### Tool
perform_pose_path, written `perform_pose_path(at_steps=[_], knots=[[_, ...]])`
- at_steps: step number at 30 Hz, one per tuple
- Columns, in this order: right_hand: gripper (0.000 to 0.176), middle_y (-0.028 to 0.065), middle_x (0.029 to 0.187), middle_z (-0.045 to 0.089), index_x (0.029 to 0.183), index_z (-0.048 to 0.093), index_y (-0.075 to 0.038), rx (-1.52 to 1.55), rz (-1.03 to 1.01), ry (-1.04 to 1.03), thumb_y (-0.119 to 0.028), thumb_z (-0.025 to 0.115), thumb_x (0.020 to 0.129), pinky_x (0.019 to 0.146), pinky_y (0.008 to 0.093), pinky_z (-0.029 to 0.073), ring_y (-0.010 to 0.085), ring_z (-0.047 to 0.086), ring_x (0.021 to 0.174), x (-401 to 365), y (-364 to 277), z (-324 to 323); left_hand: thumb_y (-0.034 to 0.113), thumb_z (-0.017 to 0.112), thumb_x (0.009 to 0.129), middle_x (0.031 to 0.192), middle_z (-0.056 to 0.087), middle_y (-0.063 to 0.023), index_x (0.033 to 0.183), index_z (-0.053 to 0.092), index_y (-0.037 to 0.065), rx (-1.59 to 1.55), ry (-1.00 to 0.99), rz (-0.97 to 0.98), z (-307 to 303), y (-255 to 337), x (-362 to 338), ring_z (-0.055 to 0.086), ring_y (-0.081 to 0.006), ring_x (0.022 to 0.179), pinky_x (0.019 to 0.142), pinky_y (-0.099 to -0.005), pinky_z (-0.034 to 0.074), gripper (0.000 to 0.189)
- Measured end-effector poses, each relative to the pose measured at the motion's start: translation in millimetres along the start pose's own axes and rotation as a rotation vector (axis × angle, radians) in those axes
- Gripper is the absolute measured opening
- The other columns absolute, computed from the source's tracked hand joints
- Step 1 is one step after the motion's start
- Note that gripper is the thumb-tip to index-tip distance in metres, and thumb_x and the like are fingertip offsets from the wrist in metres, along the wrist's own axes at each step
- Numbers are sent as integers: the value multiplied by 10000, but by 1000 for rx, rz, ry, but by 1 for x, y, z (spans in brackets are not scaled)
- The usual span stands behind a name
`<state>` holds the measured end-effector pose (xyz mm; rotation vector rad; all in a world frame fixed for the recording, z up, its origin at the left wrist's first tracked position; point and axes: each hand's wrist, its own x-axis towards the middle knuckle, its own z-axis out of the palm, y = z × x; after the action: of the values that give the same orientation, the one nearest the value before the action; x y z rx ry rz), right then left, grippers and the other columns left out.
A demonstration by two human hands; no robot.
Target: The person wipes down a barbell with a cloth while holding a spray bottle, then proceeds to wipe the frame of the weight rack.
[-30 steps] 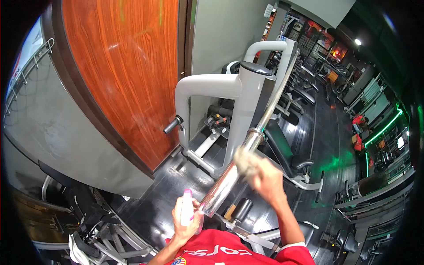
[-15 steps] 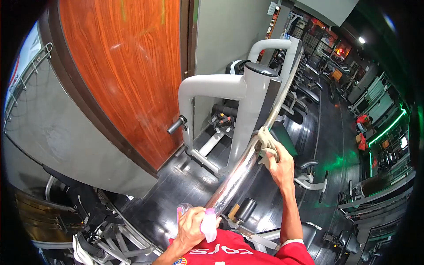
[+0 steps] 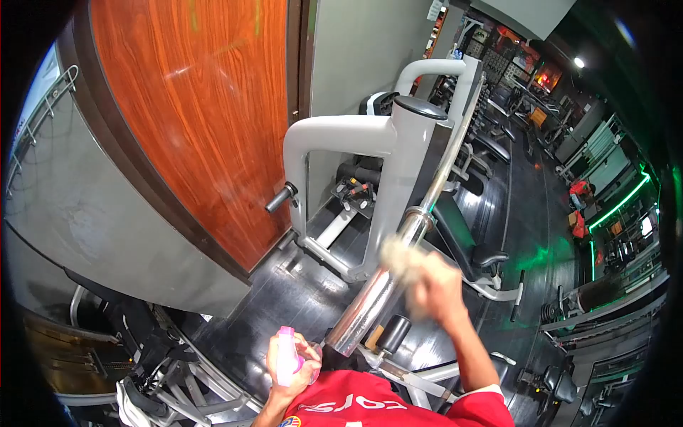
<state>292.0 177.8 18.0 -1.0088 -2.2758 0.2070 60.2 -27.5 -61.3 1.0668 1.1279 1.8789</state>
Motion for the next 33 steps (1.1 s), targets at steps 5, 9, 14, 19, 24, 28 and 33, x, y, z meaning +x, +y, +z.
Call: perform_pose_path(at_steps=[5,9,14,19,24,28,33], knots=[[321,145,892,645,1110,640,-99,-166,142,-82,-81,640,790,646,400,545,332,660,735,22,-8,-10,9,878,679,1007,519,-111,1050,465,-1,60,-55,-94,5,3,-1,600,-140,648,554,-259,522,555],[575,28,651,472,1181,664,-235,127,-371,-388,-157,681,612,480,331,493,208,522,493,-22,-72,-6,126,857,748,985,518,-108,1074,452,5,-25,-8,-47,5,-3,2,610,-141,664,561,-256,516,534],[519,82,748,575,1204,623,-242,-159,-200,-299,-154,705,699,509,367,508,249,633,611,3,-32,-12,252,826,800,959,515,-105,1093,439,9,-8,20,-36,3,-2,-2,611,-144,656,570,-259,515,542],[402,110,897,654,1157,631,-152,-194,75,19,-76,666,764,648,386,549,309,670,776,38,28,-9,237,829,797,958,512,-104,1103,441,7,-2,-22,-80,9,-1,-5,600,-140,658,575,-256,516,545],[489,85,895,666,1155,651,-189,59,-183,-317,-165,695,668,607,363,561,271,660,674,-4,-43,-5,280,804,823,955,507,-98,1098,439,7,-23,-2,-60,12,-1,-2,600,-146,663,587,-277,517,532],[548,43,755,550,1209,625,-253,11,-329,-431,-177,708,673,487,358,517,242,594,538,-19,-70,-13,358,789,827,957,514,-89,1077,446,9,-57,26,-82,12,1,0,590,-137,671,600,-284,511,550],[405,121,951,669,1155,649,-143,-136,49,-1,-56,634,759,667,395,564,317,673,785,25,16,-4,396,800,799,942,535,-77,1051,460,10,109,-38,-114,11,2,2,586,-126,680,601,-270,499,573]])
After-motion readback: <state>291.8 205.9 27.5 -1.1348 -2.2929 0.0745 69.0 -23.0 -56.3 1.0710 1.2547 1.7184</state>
